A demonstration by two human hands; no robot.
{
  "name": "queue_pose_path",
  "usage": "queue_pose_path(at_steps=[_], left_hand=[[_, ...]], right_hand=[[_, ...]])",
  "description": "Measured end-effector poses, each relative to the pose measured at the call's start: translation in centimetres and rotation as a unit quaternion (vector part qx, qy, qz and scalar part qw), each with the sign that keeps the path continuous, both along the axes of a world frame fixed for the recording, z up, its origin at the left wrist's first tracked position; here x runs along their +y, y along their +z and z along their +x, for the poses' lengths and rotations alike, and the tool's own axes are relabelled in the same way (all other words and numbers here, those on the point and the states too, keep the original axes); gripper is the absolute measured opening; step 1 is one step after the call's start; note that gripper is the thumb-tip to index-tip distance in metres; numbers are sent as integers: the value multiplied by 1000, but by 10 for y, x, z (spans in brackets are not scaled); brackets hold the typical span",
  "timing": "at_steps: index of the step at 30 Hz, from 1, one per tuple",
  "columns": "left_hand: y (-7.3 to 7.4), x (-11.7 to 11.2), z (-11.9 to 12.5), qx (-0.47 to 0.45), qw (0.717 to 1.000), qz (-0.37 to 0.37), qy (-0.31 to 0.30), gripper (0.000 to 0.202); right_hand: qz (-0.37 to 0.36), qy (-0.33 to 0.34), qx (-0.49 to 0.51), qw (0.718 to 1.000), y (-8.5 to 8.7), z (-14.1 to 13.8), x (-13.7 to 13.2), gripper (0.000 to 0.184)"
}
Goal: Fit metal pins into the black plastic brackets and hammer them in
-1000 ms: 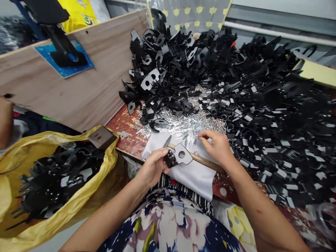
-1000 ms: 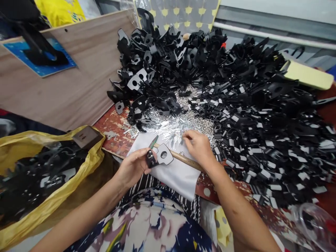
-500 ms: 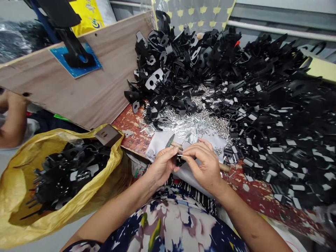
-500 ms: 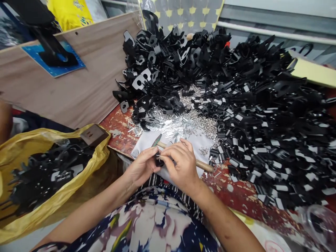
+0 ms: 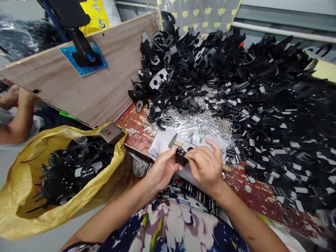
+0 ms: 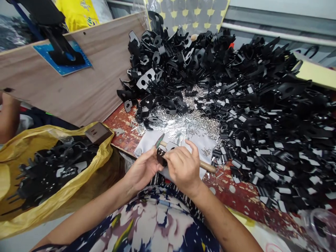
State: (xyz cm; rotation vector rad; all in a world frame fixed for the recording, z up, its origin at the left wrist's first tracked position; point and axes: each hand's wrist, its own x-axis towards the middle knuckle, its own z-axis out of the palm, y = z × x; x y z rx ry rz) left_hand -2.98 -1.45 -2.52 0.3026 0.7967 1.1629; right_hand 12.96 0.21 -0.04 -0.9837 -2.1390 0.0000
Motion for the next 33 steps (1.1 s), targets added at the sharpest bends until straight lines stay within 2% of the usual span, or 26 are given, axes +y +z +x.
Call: queue_pose_path(at_steps=[2, 4, 5, 7, 9, 11, 14, 16, 18, 20, 23, 26, 28, 31, 33], left_hand=[[-1, -9, -9, 3, 1000, 19, -10, 35], [-1, -21, -19, 88, 994, 69, -14, 38], [0, -27, -26, 158, 983, 96, -13, 42], [1, -37, -41, 312, 942, 125, -14, 45], [0, -43, -58, 403, 910, 96, -19, 37], [-6, -44, -68, 406, 912, 44, -29, 36], [-21, -38, -65, 368, 929, 12, -24, 37], [-34, -34, -54, 388, 921, 24, -9, 37], [-45, -31, -43, 431, 902, 38, 2, 38], [-53, -29, -38, 474, 879, 58, 4, 39], [-59, -30, -38, 521, 848, 95, 17, 43], [-61, -30, -40, 541, 833, 104, 40, 44], [-61, -30, -40, 546, 831, 100, 49, 44], [-60, -30, -39, 549, 828, 95, 57, 44], [-60, -30, -39, 545, 831, 96, 56, 43]], right_hand=[[-18, -12, 26, 999, -1, 0, -3, 14], [-52, -3, 19, 998, -4, -1, -6, 15], [-77, 18, 1, 997, -6, 0, -7, 14], [-123, 41, -58, 990, -11, 9, -8, 10], [-135, -11, -145, 980, -17, 27, -5, 10], [-121, -94, -243, 958, -25, 49, 0, 13], [-128, -120, -332, 927, -37, 71, 4, 19], [-175, -118, -338, 917, -42, 78, 2, 17], [-239, -121, -313, 911, -43, 82, -5, 13], [-263, -98, -266, 922, -37, 87, -15, 24], [-197, -46, -183, 962, -22, 95, -32, 44], [-114, -42, -129, 984, -16, 93, -47, 58], [-90, -39, -149, 984, -21, 86, -53, 62], [-93, -27, -217, 971, -30, 78, -56, 59], [-92, -41, -205, 973, -32, 77, -57, 59]])
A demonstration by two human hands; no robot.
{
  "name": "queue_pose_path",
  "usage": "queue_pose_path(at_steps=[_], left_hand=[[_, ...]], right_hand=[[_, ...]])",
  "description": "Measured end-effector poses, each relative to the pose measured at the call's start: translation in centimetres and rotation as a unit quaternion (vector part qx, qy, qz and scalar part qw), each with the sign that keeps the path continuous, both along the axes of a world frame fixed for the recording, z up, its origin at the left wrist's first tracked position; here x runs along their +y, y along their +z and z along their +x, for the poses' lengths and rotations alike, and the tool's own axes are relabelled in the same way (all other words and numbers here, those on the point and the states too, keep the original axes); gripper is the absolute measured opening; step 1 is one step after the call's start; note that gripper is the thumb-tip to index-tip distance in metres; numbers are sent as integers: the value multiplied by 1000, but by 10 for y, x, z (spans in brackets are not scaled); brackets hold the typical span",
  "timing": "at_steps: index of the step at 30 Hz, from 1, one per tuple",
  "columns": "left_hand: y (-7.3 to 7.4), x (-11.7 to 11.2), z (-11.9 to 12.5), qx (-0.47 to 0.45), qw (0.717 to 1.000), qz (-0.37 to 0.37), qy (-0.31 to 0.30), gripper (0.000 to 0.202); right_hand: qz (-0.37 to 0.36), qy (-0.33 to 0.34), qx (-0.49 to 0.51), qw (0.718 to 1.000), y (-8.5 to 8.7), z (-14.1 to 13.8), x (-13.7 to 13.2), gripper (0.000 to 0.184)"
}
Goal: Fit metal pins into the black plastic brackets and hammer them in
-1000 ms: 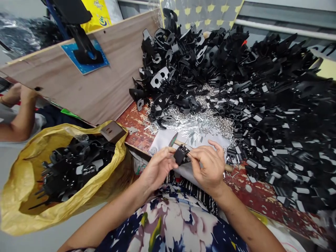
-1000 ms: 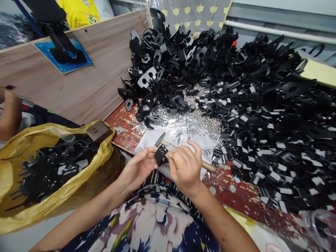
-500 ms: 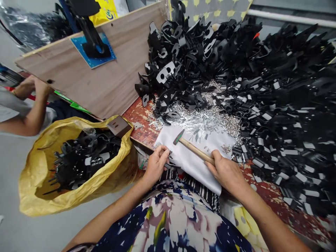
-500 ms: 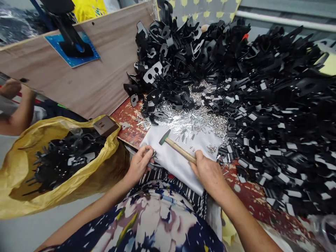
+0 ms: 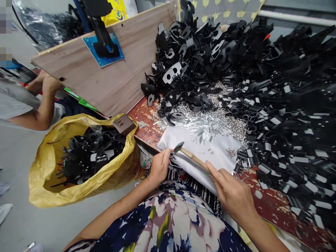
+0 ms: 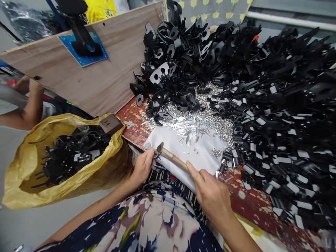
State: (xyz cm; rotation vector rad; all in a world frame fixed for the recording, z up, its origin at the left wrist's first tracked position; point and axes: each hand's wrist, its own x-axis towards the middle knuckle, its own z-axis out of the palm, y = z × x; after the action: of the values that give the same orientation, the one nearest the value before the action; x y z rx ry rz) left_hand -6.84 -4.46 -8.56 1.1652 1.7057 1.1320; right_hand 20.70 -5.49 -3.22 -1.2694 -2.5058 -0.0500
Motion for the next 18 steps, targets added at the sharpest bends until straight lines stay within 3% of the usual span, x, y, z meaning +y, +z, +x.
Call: queue_pose_path(at_steps=[4, 9, 12, 15, 18], left_hand=[[-1, 0, 0, -28, 1000, 3, 5, 41], [4, -1, -2, -61, 998, 1, -1, 46], [18, -2, -5, -121, 992, -11, 21, 47], [39, 0, -2, -167, 985, -6, 48, 43], [57, 4, 7, -226, 974, -19, -2, 39]], right_hand=[[-12, -7, 26, 1000, 3, 1, -5, 59], [-115, 2, 33, 993, -7, -6, 9, 49], [-78, -25, 39, 996, -6, -15, 33, 41], [-18, -14, 86, 996, 10, -33, 44, 30], [-116, 89, 173, 974, 26, -56, 34, 47]])
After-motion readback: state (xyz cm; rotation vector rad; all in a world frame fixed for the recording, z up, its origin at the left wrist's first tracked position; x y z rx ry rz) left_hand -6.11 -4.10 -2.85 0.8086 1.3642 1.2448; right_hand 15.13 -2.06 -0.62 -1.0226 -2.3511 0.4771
